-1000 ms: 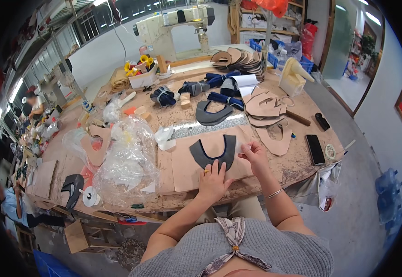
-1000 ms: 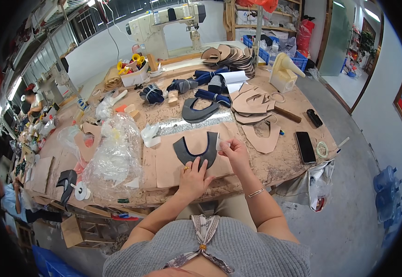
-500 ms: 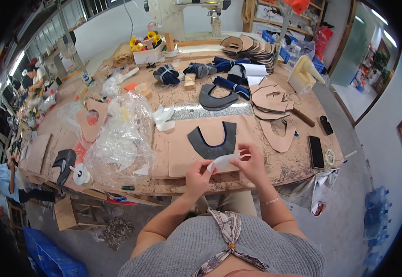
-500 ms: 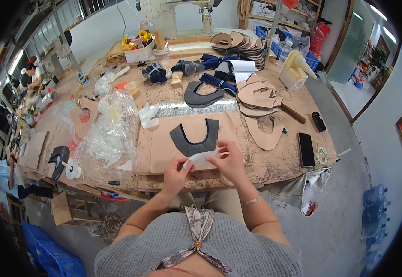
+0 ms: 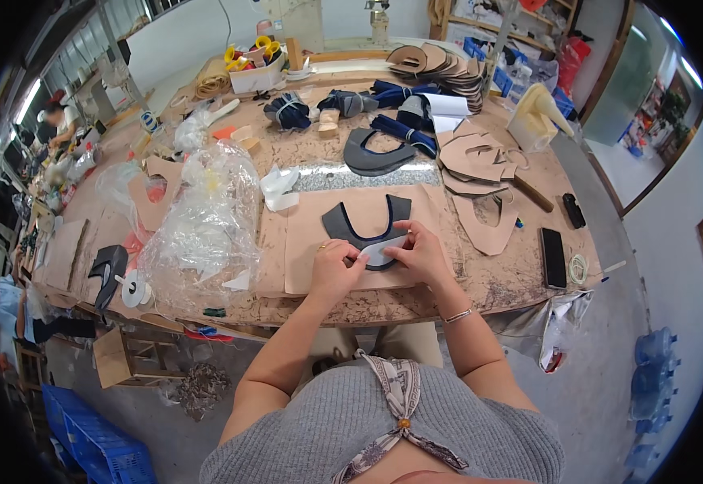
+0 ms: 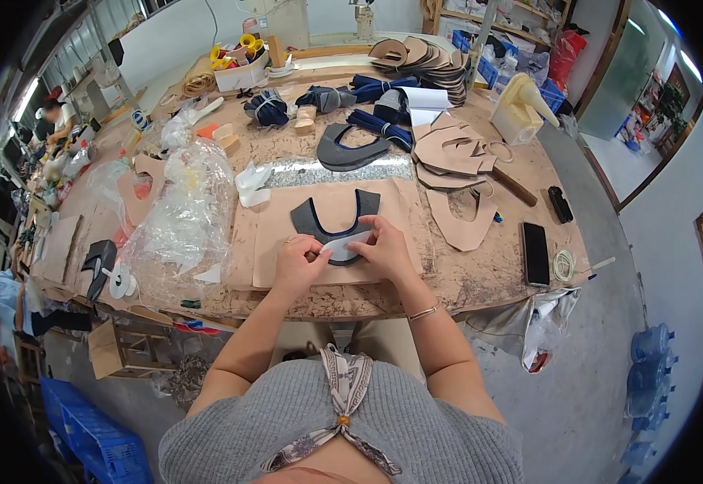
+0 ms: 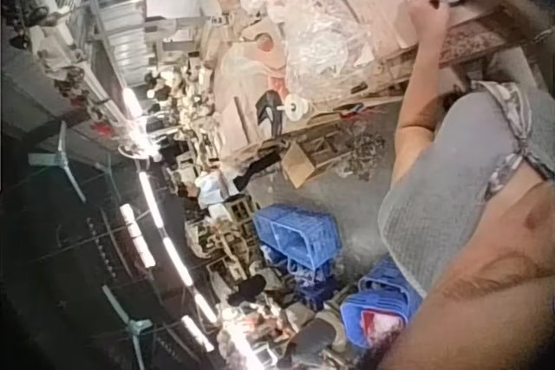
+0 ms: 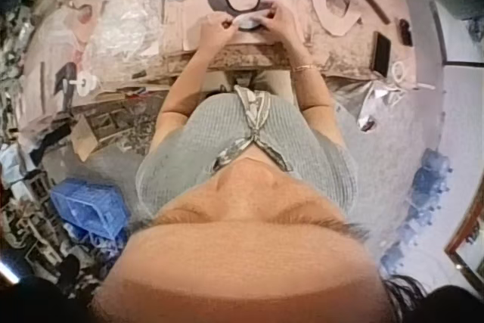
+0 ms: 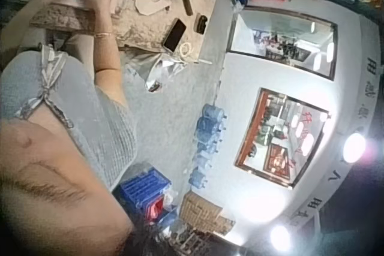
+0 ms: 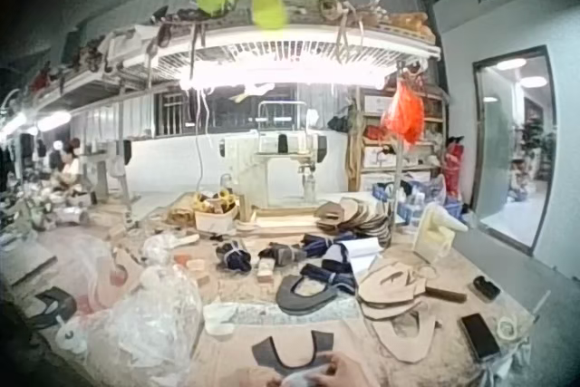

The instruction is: The person assembles shoe components by hand at a workbench. They pick up a dark U-shaped piece and a light-colored insole, align them, and press them together. The person repeats this process with multiple pairs of components, stacking the finished assemblies on the table.

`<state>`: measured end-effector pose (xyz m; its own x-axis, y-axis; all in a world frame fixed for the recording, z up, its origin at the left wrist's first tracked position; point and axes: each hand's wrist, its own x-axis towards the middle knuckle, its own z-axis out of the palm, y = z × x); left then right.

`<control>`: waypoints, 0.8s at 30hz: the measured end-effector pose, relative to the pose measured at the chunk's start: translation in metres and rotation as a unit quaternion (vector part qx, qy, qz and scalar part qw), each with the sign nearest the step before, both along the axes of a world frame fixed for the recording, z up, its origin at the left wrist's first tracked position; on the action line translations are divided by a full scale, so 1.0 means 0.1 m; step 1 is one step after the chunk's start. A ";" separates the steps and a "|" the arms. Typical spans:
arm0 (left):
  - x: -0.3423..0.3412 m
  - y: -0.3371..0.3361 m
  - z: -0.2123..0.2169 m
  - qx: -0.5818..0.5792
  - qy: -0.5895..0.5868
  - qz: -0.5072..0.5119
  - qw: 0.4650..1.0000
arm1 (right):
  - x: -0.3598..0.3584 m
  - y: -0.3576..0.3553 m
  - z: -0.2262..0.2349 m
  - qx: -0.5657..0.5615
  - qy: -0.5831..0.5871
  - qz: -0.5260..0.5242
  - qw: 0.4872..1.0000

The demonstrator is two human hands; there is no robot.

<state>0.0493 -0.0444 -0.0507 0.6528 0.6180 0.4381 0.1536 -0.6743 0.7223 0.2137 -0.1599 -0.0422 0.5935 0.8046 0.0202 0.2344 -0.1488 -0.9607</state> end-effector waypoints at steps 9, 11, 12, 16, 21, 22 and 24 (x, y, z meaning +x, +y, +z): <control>0.03 -0.01 0.01 0.051 0.006 -0.007 0.999 | -0.03 -0.01 -0.03 -0.003 -0.080 -0.013 0.997; 0.04 -0.02 -0.02 0.093 0.008 -0.005 0.996 | -0.05 0.00 -0.05 0.001 -0.189 -0.006 0.982; 0.05 -0.01 -0.02 0.032 0.022 0.016 0.999 | -0.06 0.00 -0.06 0.004 -0.243 -0.003 0.970; -0.01 0.10 0.04 0.082 0.021 0.089 0.992 | -0.16 0.00 0.13 -0.040 -0.241 0.001 0.970; 0.03 -0.36 -0.05 0.250 0.090 -0.081 0.961 | -0.16 -0.03 0.02 0.039 -0.394 -0.063 0.916; 0.02 -0.48 -0.01 0.244 0.144 -0.080 0.956 | -0.15 -0.07 -0.05 0.012 -0.451 -0.032 0.892; 0.00 -0.51 0.00 0.246 0.211 -0.086 0.942 | -0.16 -0.16 -0.24 -0.038 -0.558 0.020 0.829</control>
<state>0.0496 -0.0954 -0.0506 0.9050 0.2771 0.3227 0.2147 -0.9525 0.2159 0.1980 -0.1757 -0.0663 0.2129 0.8475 0.4862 0.9767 -0.1701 -0.1312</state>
